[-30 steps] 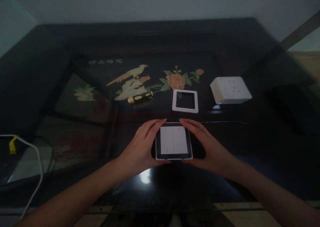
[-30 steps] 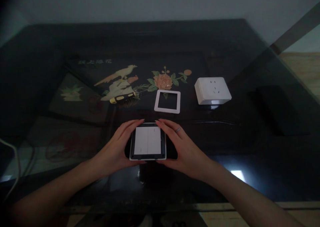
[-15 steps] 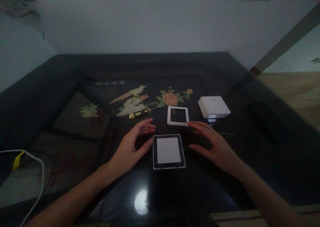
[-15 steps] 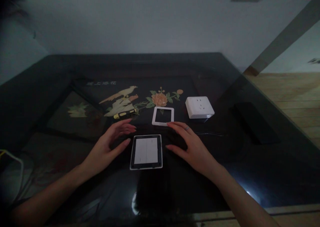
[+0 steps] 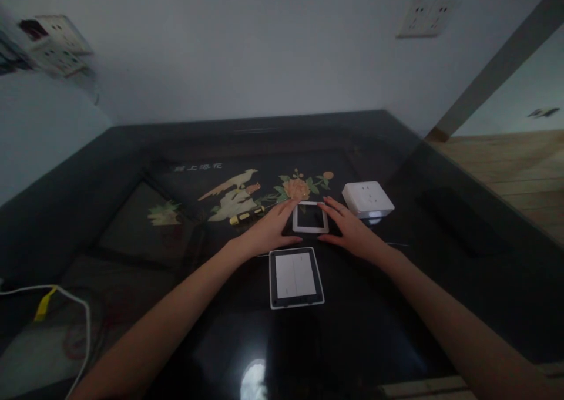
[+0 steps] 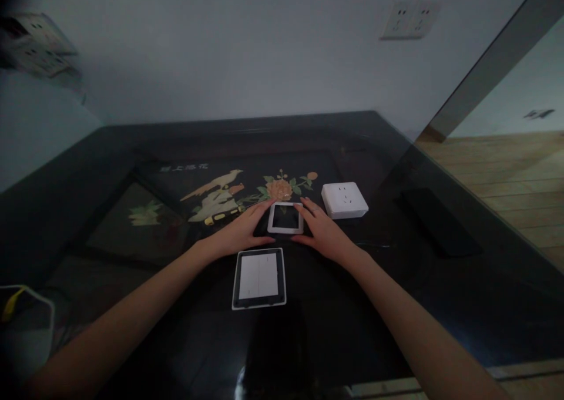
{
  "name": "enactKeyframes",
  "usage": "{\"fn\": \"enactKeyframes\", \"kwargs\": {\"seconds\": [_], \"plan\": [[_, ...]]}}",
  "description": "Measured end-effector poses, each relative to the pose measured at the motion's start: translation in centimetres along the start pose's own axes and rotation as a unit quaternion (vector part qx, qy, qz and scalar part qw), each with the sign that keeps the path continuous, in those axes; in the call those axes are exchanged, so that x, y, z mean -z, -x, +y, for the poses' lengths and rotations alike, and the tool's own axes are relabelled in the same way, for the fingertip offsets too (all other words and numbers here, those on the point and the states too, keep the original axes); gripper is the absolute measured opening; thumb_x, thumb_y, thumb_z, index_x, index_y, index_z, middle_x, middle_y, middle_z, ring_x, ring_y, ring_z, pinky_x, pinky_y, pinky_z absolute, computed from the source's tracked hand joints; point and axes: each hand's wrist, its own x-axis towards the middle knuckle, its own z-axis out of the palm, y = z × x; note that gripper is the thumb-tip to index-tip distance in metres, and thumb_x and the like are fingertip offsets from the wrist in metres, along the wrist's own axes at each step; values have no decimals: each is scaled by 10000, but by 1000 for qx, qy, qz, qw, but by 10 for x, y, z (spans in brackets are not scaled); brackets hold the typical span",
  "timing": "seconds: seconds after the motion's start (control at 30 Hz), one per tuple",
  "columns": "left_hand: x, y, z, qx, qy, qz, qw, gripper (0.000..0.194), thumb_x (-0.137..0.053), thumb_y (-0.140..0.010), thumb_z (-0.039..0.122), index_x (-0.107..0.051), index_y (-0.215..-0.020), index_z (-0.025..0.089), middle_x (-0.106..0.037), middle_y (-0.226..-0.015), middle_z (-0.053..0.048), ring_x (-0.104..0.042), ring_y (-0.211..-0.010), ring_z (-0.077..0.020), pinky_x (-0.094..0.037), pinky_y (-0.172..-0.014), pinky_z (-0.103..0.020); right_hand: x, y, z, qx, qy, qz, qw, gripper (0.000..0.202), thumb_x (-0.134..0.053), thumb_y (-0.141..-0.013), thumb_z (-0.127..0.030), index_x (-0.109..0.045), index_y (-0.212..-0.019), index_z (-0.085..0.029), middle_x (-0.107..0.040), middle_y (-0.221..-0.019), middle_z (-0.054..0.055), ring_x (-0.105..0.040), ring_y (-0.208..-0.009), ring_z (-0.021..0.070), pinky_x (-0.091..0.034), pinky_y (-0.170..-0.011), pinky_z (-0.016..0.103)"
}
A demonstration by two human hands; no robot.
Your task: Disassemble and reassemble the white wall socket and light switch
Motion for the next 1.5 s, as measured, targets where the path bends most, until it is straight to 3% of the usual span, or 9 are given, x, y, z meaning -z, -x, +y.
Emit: {"fn": "enactKeyframes", "kwargs": {"seconds": [0.17, 0.37, 0.53, 0.67, 0.8, 0.93, 1.07, 1.23, 1.5], "plan": [[3, -6, -2, -10, -6, -7, 1000, 838, -752, -791, 332, -323, -1494, 175, -459, -1501, -173, -403, -1404, -322, -334, -1151, -535, 2, 1, 1, 11, -10, 2, 1000, 717, -674, -839, -375, -397, -1470, -177, -427, -1527, 211, -372, -1449, 332, -330, -1165, 574], [3, -10, -1, 7, 3, 4, 1000, 794, -761, -763, 314, -396, -1451, 162, -511, -1422, -167, -429, -1361, -341, -357, -1121, -556, 9, 1, -6, 27, -22, 23, 999, 596, -675, -823, -359, -493, -1367, -198, -523, -1380, 173, -514, -1316, 324, -415, -1099, 574], [13, -6, 1, 1, 42, 11, 999, 745, -736, -805, 363, -406, -1444, 172, -503, -1452, -167, -462, -1361, -311, -375, -1127, -519, 21, 1, -16, 34, -32, 50, 998, 532, -697, -796, -366, -534, -1273, -196, -535, -1319, 163, -529, -1268, 337, -440, -1064, 572], [28, 10, 13, -13, 67, 20, 997, 739, -718, -838, 376, -370, -1470, 214, -479, -1488, -135, -465, -1371, -272, -363, -1153, -477, 35, 7, -35, 51, -39, 63, 996, 548, -701, -793, -384, -515, -1271, -189, -522, -1341, 177, -503, -1295, 346, -424, -1070, 582], [39, 47, 38, -9, 64, 32, 997, 843, -789, -771, 441, -361, -1472, 253, -434, -1506, -132, -417, -1399, -306, -321, -1183, -515, 44, 27, -60, 75, -46, 55, 995, 576, -730, -776, -384, -493, -1277, -228, -527, -1351, 165, -522, -1279, 353, -449, -1037, 599], [30, 90, 59, 17, 57, 38, 998, 875, -784, -774, 467, -307, -1491, 305, -411, -1488, -125, -429, -1377, -316, -376, -1156, -520, 36, 52, -75, 119, -61, 29, 991, 611, -753, -768, -369, -450, -1286, -255, -506, -1356, 169, -551, -1245, 340, -517, -976, 551], [13, 116, 65, 27, 37, 41, 998, 969, -772, -765, 530, -200, -1524, 340, -389, -1474, -137, -436, -1347, -343, -428, -1112, -537, 18, 68, -78, 147, -75, 15, 986, 651, -763, -768, -385, -416, -1306, -265, -489, -1355, 172, -542, -1255, 334, -545, -960, 506], [7, 124, 63, 24, 16, 34, 999, 973, -716, -815, 543, -114, -1553, 343, -349, -1508, -149, -375, -1388, -363, -396, -1136, -561, 11, 69, -79, 150, -64, -1, 987, 679, -765, -773, -441, -408, -1323, -264, -475, -1367, 178, -518, -1271, 345, -541, -973, 507], [-1, 126, 64, 54, 59, 33, 996, 903, -715, -848, 452, -141, -1540, 372, -320, -1551, -122, -369, -1411, -333, -408, -1140, -535, 12, 69, -76, 147, -61, 1, 987, 624, -716, -815, -469, -410, -1317, -260, -466, -1365, 176, -508, -1262, 340, -547, -960, 506]]}}
